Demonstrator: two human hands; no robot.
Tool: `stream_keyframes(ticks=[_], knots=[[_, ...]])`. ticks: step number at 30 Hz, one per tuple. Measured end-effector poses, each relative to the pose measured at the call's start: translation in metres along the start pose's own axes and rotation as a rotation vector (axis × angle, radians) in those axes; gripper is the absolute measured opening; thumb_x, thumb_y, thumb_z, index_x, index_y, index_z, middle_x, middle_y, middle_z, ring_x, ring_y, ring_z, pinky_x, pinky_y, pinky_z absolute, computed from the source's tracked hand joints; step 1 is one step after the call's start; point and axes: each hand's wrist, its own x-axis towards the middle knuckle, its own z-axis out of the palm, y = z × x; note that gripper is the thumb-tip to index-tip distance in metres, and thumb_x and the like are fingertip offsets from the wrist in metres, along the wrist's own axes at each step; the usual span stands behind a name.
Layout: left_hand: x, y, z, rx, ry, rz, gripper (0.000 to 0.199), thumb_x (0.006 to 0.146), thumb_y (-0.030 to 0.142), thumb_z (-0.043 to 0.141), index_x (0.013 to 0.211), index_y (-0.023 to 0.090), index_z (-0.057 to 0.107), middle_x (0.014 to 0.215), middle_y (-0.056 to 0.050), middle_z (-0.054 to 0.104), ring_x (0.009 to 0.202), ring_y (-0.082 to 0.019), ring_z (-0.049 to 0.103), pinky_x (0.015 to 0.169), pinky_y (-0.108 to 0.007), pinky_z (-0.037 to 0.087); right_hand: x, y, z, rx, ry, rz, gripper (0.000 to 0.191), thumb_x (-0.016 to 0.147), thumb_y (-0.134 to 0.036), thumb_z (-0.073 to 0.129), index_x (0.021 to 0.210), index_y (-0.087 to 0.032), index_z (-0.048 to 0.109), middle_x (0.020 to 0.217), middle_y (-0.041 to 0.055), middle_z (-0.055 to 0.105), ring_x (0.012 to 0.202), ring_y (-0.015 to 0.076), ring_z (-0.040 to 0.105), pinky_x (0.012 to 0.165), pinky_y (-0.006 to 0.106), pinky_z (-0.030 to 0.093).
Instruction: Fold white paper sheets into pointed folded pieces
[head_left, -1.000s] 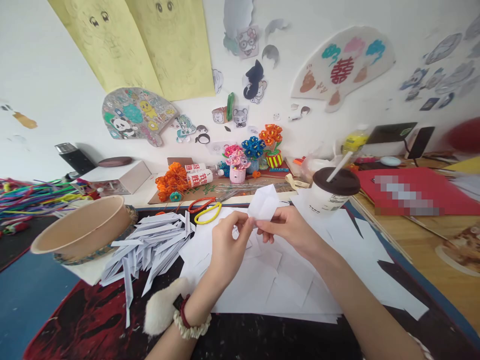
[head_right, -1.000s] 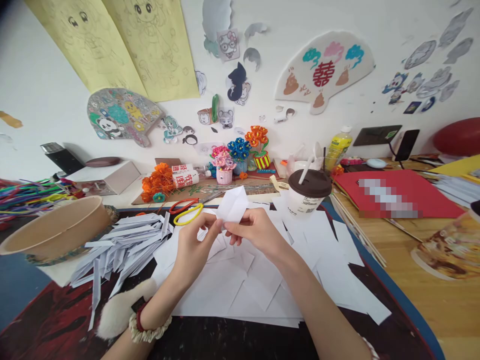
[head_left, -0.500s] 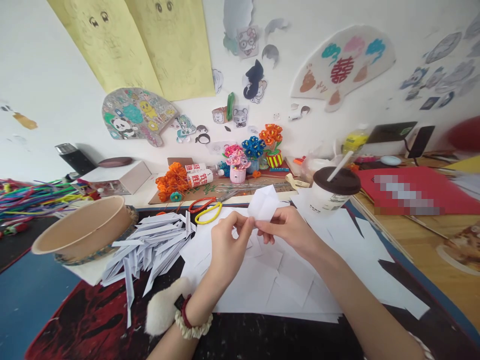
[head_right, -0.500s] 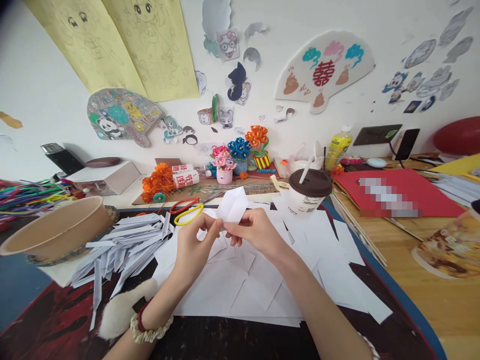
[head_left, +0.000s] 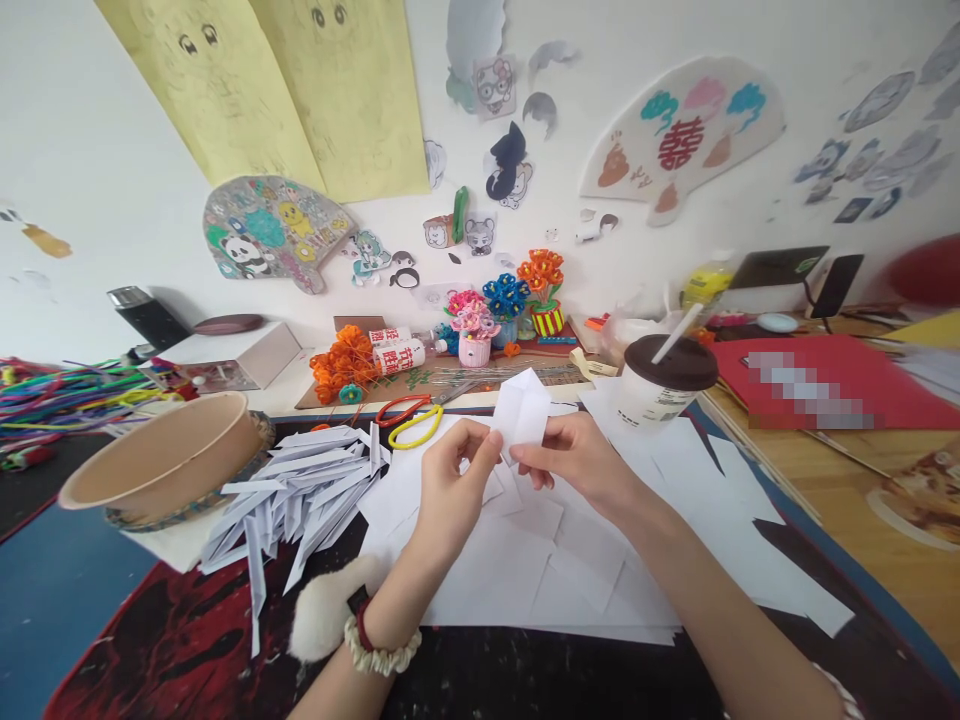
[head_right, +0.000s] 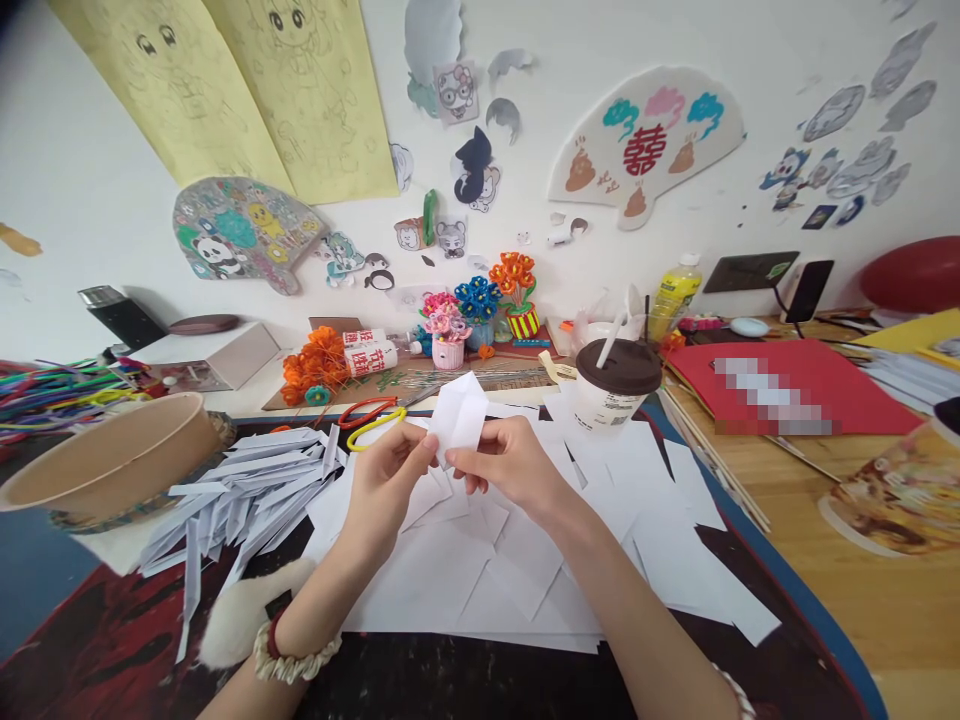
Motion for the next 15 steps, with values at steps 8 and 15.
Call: stream_keyframes(ticks=[8,15], knots=[[-0.0015,0.0025,0.0023,-0.022,-0.007,0.008,0.025,0.089,0.034,0.055,0.070,0.018,0.059,0.066,0.000,0.060,0.062,-0.012,0.052,0.060,-0.025,0.042,0.0005,0.0031,-0.0010,0.025,0.030,-0.020,0.016,0.069,-0.030,0.074,0.063,-0.016,0.070,0.056,0.0019,0.063,0.044,0.0106,0.053,0.043,0.025,0.039],[-0.0007,0.0023,0.0003,0.062,-0.010,0.025,0.027,0.090,0.038,0.052,0.071,0.019,0.057,0.066,0.000,0.059,0.061,-0.013,0.052,0.059,-0.024,0.042,0.0003,0.0018,-0.0024,-0.011,-0.002,-0.038,0.020,0.070,-0.034,0.074,0.062,-0.016,0.069,0.057,0.0022,0.063,0.045,0.0110,0.053,0.043,0.025,0.039]])
